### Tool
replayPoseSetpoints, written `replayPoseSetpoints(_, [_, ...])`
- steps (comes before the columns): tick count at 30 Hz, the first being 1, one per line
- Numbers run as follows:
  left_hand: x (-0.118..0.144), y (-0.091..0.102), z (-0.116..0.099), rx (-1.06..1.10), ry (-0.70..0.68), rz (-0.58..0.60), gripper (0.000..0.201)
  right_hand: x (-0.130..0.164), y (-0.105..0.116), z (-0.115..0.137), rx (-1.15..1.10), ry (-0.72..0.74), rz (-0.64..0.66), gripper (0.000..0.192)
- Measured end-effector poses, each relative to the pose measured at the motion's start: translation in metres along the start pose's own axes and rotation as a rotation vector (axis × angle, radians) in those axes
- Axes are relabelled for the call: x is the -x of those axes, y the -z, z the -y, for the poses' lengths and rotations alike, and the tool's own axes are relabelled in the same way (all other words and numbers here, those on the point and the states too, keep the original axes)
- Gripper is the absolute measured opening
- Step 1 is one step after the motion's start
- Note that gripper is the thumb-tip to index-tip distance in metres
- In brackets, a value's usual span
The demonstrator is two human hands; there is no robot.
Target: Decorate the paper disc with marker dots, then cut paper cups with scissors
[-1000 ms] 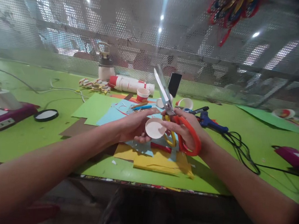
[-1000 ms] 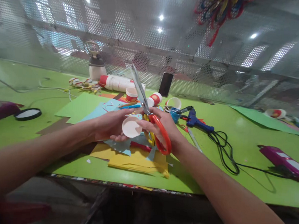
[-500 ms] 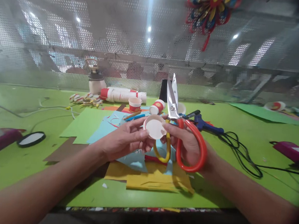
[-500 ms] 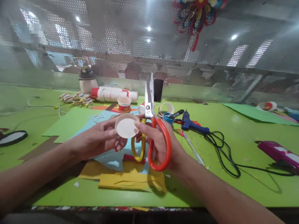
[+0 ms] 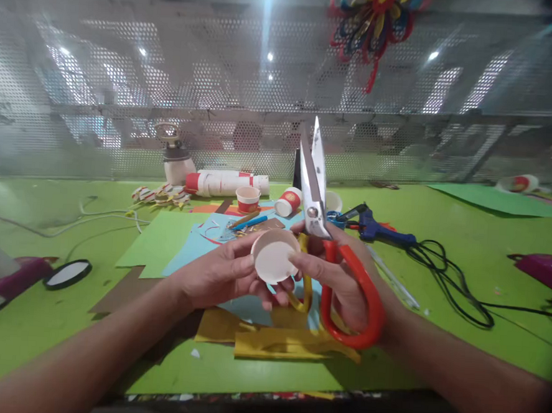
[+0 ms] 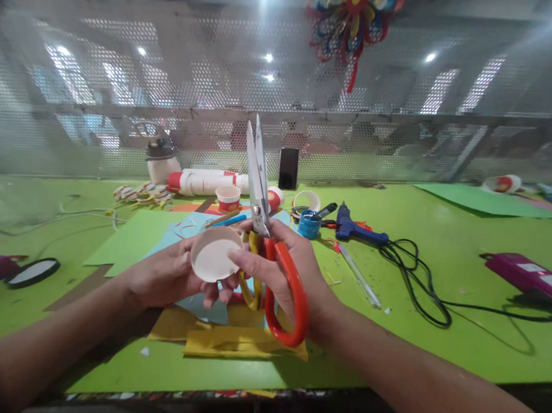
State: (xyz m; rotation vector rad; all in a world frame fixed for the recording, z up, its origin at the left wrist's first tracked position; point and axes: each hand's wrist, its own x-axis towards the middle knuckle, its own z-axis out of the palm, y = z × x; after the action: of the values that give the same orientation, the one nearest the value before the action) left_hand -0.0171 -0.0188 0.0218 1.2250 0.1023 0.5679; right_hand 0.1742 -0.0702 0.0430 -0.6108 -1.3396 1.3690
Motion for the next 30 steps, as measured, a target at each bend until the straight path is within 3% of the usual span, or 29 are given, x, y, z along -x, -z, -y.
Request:
replayPoseSetpoints(6, [0.002, 0.001, -0.003, -0.045, 0.005, -0.01, 0.057, 0.002, -0.002, 0.006, 0.196, 0.014, -0.087, 0.024])
replayPoseSetpoints(13, [0.005, 0.008, -0.016, -0.251, -0.048, -0.137, 0.051, -0.005, 0.012, 0.004, 0.385, 0.139, -0.213, 0.036])
replayPoseSetpoints(17, [0.008, 0.017, -0.024, -0.307, -0.078, -0.177, 0.051, -0.006, 0.016, 0.012, 0.517, 0.075, -0.108, 0.029])
replayPoseSetpoints(22, [0.011, 0.026, -0.028, -0.341, -0.126, -0.184, 0.05, -0.002, 0.014, 0.018, 0.563, -0.023, 0.03, 0.041])
replayPoseSetpoints(30, [0.017, 0.036, -0.03, -0.295, -0.187, -0.224, 0.051, -0.002, 0.028, 0.02, 0.683, 0.027, 0.096, 0.041])
